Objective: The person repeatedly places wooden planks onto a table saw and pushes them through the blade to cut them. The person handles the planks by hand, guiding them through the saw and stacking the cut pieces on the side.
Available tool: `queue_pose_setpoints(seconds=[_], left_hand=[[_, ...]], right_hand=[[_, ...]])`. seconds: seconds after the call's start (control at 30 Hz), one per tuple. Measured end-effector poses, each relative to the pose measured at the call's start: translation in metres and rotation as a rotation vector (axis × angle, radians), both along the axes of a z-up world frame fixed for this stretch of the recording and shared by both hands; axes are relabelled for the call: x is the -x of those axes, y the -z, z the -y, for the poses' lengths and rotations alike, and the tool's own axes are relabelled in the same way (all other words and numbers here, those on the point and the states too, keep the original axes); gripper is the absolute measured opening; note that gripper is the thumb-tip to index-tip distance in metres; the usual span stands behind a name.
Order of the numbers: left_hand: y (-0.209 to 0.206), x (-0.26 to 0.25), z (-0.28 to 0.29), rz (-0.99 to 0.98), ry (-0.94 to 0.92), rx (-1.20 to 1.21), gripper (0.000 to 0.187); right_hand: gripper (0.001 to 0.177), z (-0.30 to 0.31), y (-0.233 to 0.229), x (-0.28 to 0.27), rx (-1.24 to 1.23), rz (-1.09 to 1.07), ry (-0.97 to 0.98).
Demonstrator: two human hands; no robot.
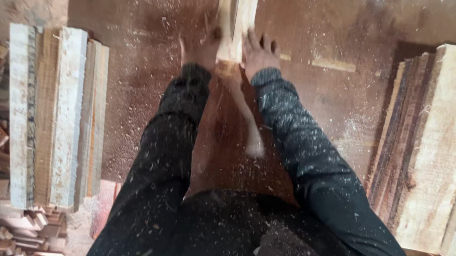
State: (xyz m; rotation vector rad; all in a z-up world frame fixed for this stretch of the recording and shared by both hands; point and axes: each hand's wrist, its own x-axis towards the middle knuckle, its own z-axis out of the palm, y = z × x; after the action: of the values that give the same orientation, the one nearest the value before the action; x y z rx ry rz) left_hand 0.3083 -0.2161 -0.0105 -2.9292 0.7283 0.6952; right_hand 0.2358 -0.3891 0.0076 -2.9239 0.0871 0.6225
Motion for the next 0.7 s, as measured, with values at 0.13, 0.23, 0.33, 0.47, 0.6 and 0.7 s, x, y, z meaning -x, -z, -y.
queue_pose_setpoints(seconds=[0.13, 0.23, 0.33, 0.47, 0.6, 0.7], left_hand=[[-0.006, -0.024, 0.007, 0.312, 0.116, 0.061, 0.074], [-0.002, -0.024, 0.008, -0.078, 0.015, -0.009, 0.088], [-0.005, -0.035, 0.012, 0.245, 0.185, -0.004, 0.068], [-0.003, -0.069, -0.004, 0.232, -0.003, 0.067, 0.048], [0.018, -0.125, -0.049, -0.016, -0.280, 0.036, 0.051], [0.047, -0.129, -0.049, 0.204, -0.324, 0.045, 0.059]], right_hand=[[0.080, 0.008, -0.006, -0.023, -0.006, -0.033, 0.027], [0.079, 0.009, 0.011, -0.027, 0.030, -0.015, 0.005], [0.077, 0.015, 0.019, -0.044, 0.066, -0.038, 0.004], [0.072, 0.054, 0.004, -0.067, 0.196, -0.068, 0.136], [0.074, 0.102, -0.015, -0.071, 0.187, -0.048, 0.282], [0.083, 0.110, -0.008, -0.058, 0.102, -0.017, 0.370]])
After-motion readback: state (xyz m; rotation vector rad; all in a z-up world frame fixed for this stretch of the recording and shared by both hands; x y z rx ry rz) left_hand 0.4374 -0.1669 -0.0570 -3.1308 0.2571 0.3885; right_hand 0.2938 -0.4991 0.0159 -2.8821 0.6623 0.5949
